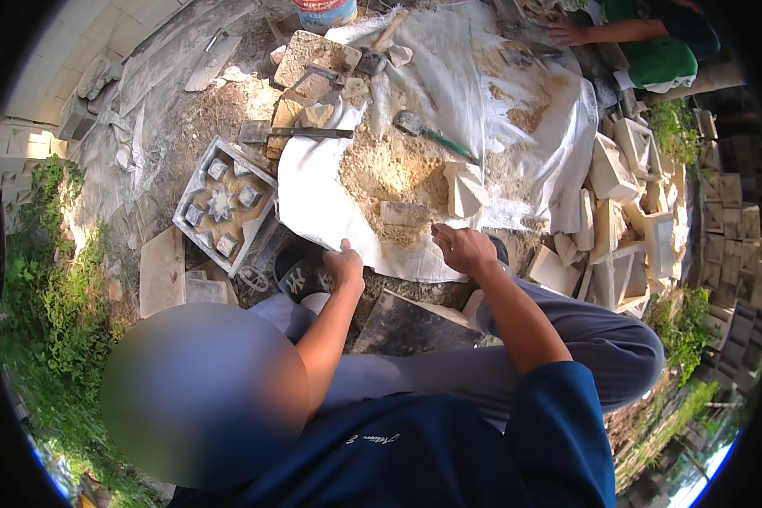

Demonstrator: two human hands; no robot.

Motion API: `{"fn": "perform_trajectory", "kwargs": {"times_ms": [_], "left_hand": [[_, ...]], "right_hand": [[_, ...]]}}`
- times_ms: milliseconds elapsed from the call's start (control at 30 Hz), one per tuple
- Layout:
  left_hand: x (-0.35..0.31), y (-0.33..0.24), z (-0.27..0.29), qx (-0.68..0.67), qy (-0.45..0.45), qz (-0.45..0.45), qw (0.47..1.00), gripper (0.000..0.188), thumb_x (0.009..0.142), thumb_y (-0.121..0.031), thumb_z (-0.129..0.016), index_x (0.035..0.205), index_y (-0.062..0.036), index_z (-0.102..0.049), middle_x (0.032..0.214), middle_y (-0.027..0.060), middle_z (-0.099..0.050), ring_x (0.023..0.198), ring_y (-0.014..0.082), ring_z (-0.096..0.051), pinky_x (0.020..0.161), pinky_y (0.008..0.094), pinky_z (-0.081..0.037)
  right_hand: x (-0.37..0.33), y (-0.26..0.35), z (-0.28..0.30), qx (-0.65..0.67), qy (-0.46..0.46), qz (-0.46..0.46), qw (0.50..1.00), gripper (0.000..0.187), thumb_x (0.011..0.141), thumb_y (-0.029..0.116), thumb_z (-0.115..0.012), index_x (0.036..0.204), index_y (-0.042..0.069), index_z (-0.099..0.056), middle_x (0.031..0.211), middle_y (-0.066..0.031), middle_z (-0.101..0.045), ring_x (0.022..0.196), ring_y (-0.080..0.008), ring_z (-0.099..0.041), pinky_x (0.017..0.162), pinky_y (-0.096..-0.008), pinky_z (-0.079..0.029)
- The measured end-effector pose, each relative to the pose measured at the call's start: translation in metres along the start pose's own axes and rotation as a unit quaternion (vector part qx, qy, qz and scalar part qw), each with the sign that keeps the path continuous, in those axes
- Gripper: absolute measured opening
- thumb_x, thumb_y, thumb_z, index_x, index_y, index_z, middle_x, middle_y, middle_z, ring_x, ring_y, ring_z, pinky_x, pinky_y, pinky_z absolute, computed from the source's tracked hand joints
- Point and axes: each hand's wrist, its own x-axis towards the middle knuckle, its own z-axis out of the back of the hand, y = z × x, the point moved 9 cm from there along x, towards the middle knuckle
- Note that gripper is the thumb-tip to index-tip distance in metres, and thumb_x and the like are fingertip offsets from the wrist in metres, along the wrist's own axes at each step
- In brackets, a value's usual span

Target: The person mixes stone dust on a white sheet, pouring liquid from a container into the center of the pile and blending it together by hand.

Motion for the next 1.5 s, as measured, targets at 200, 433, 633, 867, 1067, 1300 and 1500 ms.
{"fn": "perform_trajectory", "kwargs": {"times_ms": [200, 433, 633, 867, 1067, 1300, 1500], "left_hand": [[0.019, -0.010, 0.020, -0.077, -0.072, -0.037, 0.994, 0.030, 0.101, -0.012, -0.053, 0.120, 0.0098, -0.061, 0.113, 0.0270, -0.069, 0.105, 0.0377, -0.068, 0.086, 0.0457, -0.053], [0.021, -0.014, -0.006, -0.139, 0.017, 0.003, 0.990, 0.035, 0.104, -0.015, -0.050, 0.127, 0.0098, -0.058, 0.119, 0.0253, -0.067, 0.108, 0.0359, -0.068, 0.089, 0.0432, -0.053], [0.022, -0.030, 0.013, -0.138, -0.031, -0.096, 0.985, 0.040, 0.104, -0.021, -0.051, 0.123, 0.0130, -0.059, 0.119, 0.0296, -0.066, 0.108, 0.0407, -0.067, 0.089, 0.0449, -0.052], [0.018, -0.084, 0.007, -0.107, -0.024, -0.174, 0.979, 0.044, 0.105, -0.025, -0.051, 0.109, 0.0175, -0.062, 0.098, 0.0313, -0.069, 0.090, 0.0410, -0.068, 0.079, 0.0444, -0.051], [0.019, -0.091, 0.027, -0.139, 0.008, -0.232, 0.963, 0.039, 0.106, -0.018, -0.049, 0.108, 0.0191, -0.061, 0.098, 0.0265, -0.070, 0.085, 0.0318, -0.068, 0.077, 0.0414, -0.051], [0.015, -0.104, 0.009, -0.250, 0.046, -0.224, 0.941, 0.032, 0.105, -0.011, -0.048, 0.114, 0.0182, -0.057, 0.106, 0.0235, -0.068, 0.093, 0.0285, -0.066, 0.083, 0.0397, -0.050], [0.034, -0.093, 0.031, -0.224, -0.001, -0.186, 0.957, 0.027, 0.101, -0.004, -0.047, 0.114, 0.0199, -0.053, 0.112, 0.0258, -0.064, 0.098, 0.0284, -0.065, 0.086, 0.0390, -0.049]], "right_hand": [[0.065, 0.046, 0.039, -0.028, -0.022, 0.011, 0.999, 0.030, 0.098, 0.041, -0.052, 0.122, 0.026, -0.062, 0.090, -0.0159, -0.072, 0.084, -0.0404, -0.069, 0.073, -0.0523, -0.055], [0.029, 0.016, -0.001, 0.030, 0.026, -0.038, 0.998, 0.028, 0.096, 0.033, -0.052, 0.116, 0.018, -0.064, 0.093, -0.0215, -0.071, 0.087, -0.0451, -0.067, 0.077, -0.0546, -0.053], [0.052, 0.023, 0.036, 0.052, -0.049, -0.053, 0.996, 0.023, 0.097, 0.030, -0.048, 0.109, 0.016, -0.061, 0.092, -0.0255, -0.070, 0.088, -0.0473, -0.066, 0.078, -0.0567, -0.052], [0.071, -0.007, -0.017, 0.215, -0.174, -0.174, 0.945, 0.032, 0.099, 0.026, -0.050, 0.113, 0.000, -0.062, 0.097, -0.0361, -0.066, 0.095, -0.0536, -0.063, 0.085, -0.0582, -0.050], [0.048, 0.054, -0.013, 0.237, -0.060, -0.117, 0.963, 0.027, 0.094, 0.031, -0.057, 0.110, 0.013, -0.068, 0.097, -0.0252, -0.070, 0.095, -0.0480, -0.065, 0.086, -0.0543, -0.051], [0.082, 0.012, -0.007, 0.197, -0.138, -0.172, 0.955, 0.031, 0.097, 0.032, -0.053, 0.118, 0.012, -0.064, 0.097, -0.0280, -0.070, 0.094, -0.0474, -0.066, 0.085, -0.0531, -0.053], [0.057, 0.063, 0.019, 0.075, -0.036, -0.066, 0.994, 0.027, 0.094, 0.033, -0.057, 0.117, 0.022, -0.067, 0.094, -0.0189, -0.073, 0.089, -0.0395, -0.070, 0.077, -0.0509, -0.056]]}}
